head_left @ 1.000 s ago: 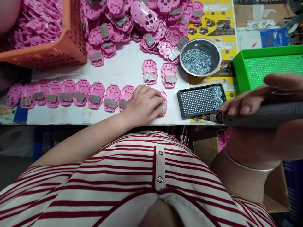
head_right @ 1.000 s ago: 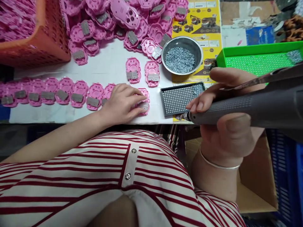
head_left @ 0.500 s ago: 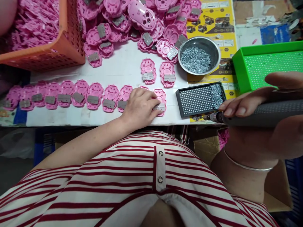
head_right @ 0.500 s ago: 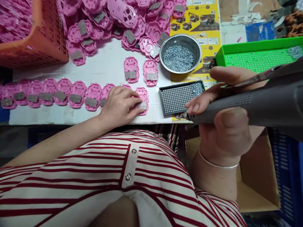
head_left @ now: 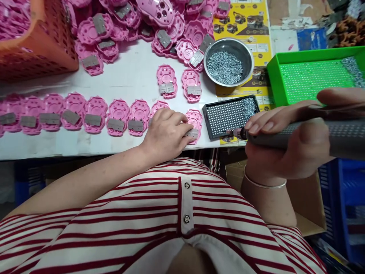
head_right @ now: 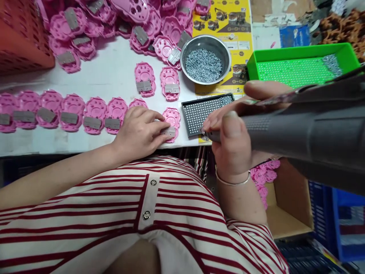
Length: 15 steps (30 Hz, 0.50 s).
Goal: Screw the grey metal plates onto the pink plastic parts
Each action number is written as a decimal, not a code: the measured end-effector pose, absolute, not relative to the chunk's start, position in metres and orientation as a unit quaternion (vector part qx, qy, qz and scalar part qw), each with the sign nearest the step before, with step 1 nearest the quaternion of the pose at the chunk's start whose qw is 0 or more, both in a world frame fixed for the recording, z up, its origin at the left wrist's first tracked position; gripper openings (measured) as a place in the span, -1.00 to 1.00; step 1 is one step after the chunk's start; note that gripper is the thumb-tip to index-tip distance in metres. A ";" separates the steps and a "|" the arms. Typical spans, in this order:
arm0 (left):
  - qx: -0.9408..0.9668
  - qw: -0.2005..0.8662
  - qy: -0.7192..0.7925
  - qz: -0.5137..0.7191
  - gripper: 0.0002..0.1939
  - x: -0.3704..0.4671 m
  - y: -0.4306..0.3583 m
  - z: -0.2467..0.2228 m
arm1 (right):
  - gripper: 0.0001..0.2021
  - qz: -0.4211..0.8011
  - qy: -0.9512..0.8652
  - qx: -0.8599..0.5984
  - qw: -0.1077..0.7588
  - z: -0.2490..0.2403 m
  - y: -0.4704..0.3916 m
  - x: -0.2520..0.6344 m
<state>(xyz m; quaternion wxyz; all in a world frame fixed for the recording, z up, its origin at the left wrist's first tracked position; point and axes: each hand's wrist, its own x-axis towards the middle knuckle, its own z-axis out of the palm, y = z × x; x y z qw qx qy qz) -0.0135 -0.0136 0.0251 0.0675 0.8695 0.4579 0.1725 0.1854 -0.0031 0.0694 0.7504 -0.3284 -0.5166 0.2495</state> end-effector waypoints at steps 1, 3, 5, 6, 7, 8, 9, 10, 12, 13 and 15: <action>0.867 0.071 0.462 0.170 -0.74 -0.014 -0.014 0.025 | -0.85 0.237 -0.512 -0.314 0.763 0.069 -0.003 0.181; 0.862 0.079 0.471 0.167 -0.73 -0.013 -0.014 0.025 | -0.84 0.245 -0.536 -0.336 0.735 0.070 -0.005 0.177; 0.858 0.087 0.478 0.167 -0.73 -0.012 -0.014 0.024 | -0.83 0.234 -0.559 -0.365 0.707 0.070 -0.010 0.178; 0.856 0.091 0.480 0.168 -0.73 -0.012 -0.014 0.024 | -0.83 0.229 -0.568 -0.381 0.693 0.070 -0.013 0.180; 0.855 0.095 0.481 0.169 -0.74 -0.012 -0.014 0.024 | -0.84 0.226 -0.572 -0.393 0.683 0.069 -0.015 0.181; 0.854 0.099 0.482 0.171 -0.74 -0.011 -0.014 0.023 | -0.84 0.226 -0.577 -0.399 0.676 0.068 -0.017 0.183; 0.852 0.102 0.483 0.172 -0.74 -0.011 -0.014 0.023 | -0.84 0.228 -0.577 -0.403 0.673 0.067 -0.019 0.184; 0.851 0.104 0.484 0.174 -0.74 -0.011 -0.014 0.022 | -0.83 0.234 -0.578 -0.404 0.669 0.065 -0.019 0.185; 0.849 0.105 0.486 0.177 -0.75 -0.011 -0.015 0.022 | -0.79 0.246 -0.573 -0.398 0.673 0.060 -0.019 0.187; 0.849 0.105 0.487 0.177 -0.75 -0.011 -0.015 0.022 | -0.76 0.245 -0.569 -0.388 0.682 0.057 -0.018 0.187; 0.850 0.104 0.486 0.177 -0.75 -0.011 -0.015 0.021 | -0.71 0.255 -0.563 -0.384 0.686 0.051 -0.017 0.189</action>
